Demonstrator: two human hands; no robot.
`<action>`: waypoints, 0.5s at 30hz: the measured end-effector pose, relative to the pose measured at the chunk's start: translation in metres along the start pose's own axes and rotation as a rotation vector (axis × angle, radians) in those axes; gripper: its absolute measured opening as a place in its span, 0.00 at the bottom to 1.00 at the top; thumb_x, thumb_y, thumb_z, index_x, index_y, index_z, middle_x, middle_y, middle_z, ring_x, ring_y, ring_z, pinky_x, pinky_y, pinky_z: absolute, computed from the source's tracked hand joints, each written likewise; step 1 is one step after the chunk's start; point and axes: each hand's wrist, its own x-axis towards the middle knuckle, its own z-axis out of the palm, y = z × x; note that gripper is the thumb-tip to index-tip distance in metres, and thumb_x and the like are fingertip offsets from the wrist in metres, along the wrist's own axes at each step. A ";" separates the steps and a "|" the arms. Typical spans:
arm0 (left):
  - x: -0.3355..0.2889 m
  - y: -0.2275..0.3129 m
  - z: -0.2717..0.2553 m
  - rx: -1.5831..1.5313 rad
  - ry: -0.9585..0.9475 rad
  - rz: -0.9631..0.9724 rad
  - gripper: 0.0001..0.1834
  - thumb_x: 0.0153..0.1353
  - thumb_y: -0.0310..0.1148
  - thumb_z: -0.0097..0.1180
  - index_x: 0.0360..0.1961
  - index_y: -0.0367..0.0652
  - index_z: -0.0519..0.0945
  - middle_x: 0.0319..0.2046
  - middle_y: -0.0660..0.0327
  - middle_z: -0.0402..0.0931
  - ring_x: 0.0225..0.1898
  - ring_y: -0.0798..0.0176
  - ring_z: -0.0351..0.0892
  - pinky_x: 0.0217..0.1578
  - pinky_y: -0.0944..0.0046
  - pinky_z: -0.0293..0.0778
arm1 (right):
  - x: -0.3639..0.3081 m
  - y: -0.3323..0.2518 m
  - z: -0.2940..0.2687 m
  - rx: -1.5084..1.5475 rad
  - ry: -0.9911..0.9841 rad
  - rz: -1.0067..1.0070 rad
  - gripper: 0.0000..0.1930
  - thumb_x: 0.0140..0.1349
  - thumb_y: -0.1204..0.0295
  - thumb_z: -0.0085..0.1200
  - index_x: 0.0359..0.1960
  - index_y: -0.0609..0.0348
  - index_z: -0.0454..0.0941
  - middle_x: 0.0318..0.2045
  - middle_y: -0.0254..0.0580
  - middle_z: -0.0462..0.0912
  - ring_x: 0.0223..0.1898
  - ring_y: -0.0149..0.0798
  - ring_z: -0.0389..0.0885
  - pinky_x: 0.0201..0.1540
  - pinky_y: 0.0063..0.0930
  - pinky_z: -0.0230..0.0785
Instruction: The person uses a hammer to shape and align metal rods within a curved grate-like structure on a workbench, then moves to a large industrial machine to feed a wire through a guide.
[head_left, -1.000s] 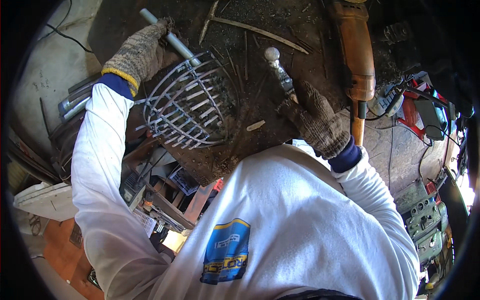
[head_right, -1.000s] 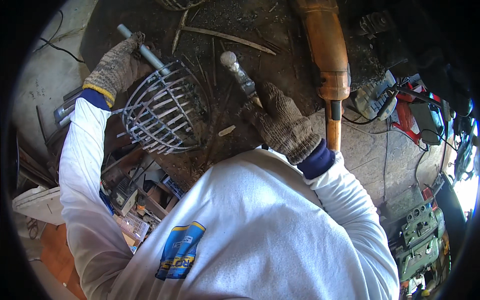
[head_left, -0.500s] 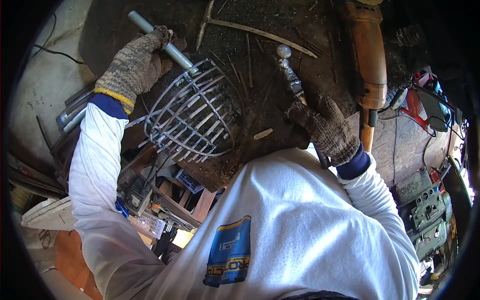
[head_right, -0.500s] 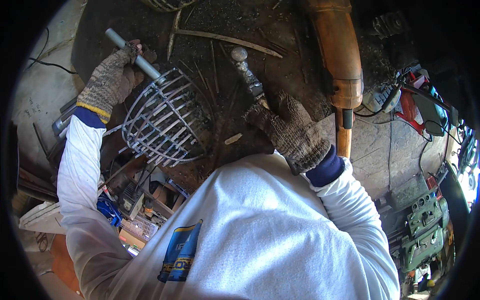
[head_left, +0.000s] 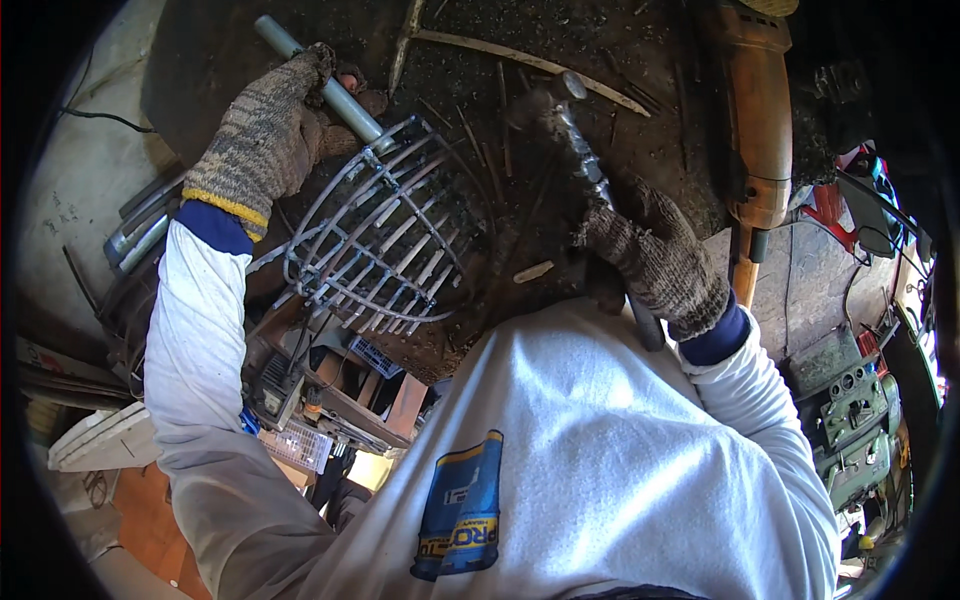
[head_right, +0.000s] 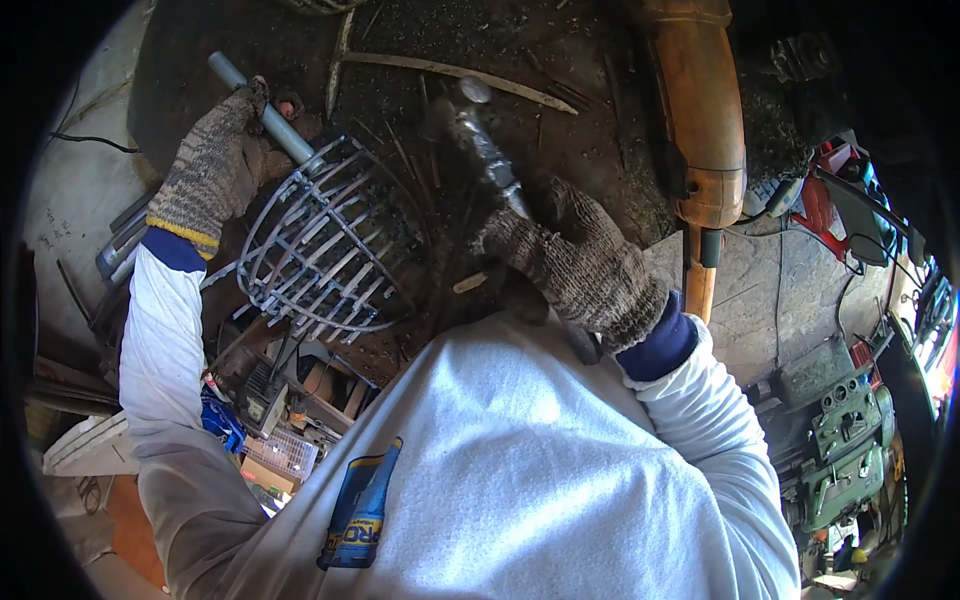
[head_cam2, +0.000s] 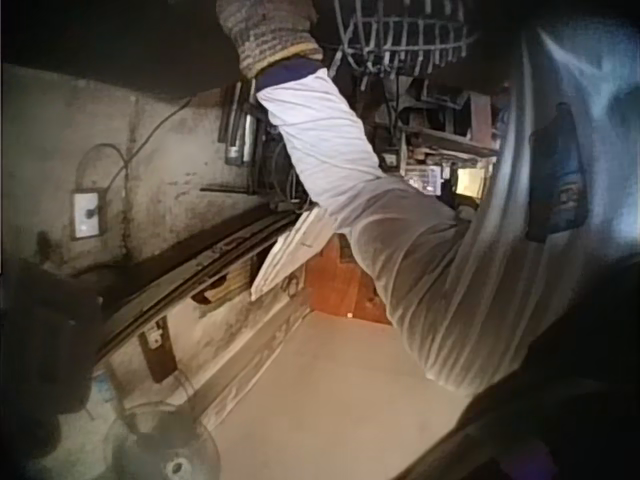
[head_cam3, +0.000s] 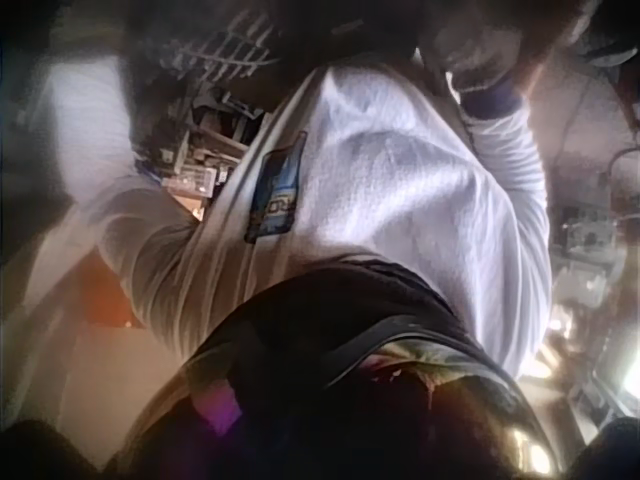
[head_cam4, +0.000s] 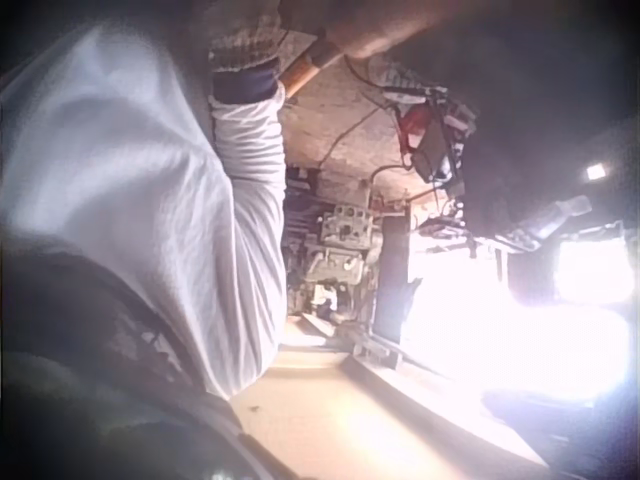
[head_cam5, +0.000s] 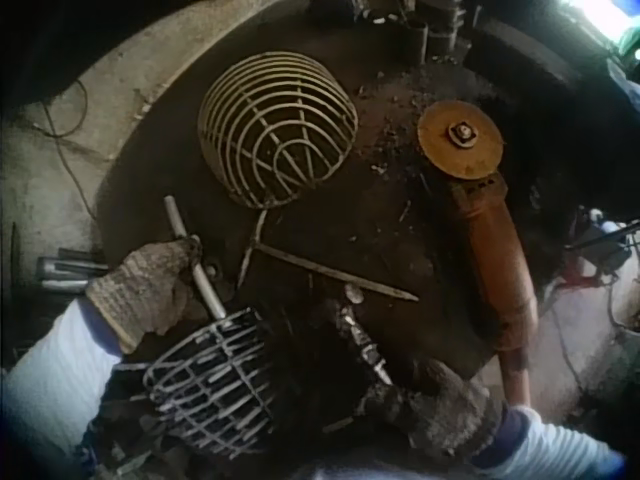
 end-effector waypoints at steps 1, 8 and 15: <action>-0.003 0.002 0.004 0.029 0.002 -0.001 0.14 0.65 0.34 0.58 0.47 0.38 0.73 0.41 0.52 0.77 0.43 0.58 0.80 0.47 0.57 0.81 | 0.004 0.003 0.003 -0.001 0.000 0.002 0.28 0.66 0.64 0.55 0.64 0.63 0.64 0.40 0.39 0.81 0.35 0.28 0.80 0.36 0.23 0.73; 0.000 0.004 -0.007 0.060 -0.011 -0.020 0.11 0.64 0.35 0.61 0.42 0.40 0.79 0.34 0.59 0.81 0.30 0.74 0.73 0.32 0.74 0.73 | 0.022 -0.002 0.031 -0.029 -0.023 -0.073 0.27 0.66 0.59 0.56 0.61 0.62 0.67 0.34 0.37 0.80 0.32 0.28 0.78 0.34 0.22 0.73; -0.026 0.010 0.028 0.079 0.035 -0.011 0.09 0.64 0.36 0.60 0.39 0.41 0.79 0.30 0.61 0.80 0.28 0.73 0.71 0.32 0.75 0.70 | 0.040 0.009 0.040 0.101 -0.112 0.064 0.30 0.66 0.55 0.55 0.62 0.61 0.67 0.37 0.39 0.80 0.34 0.30 0.79 0.38 0.25 0.76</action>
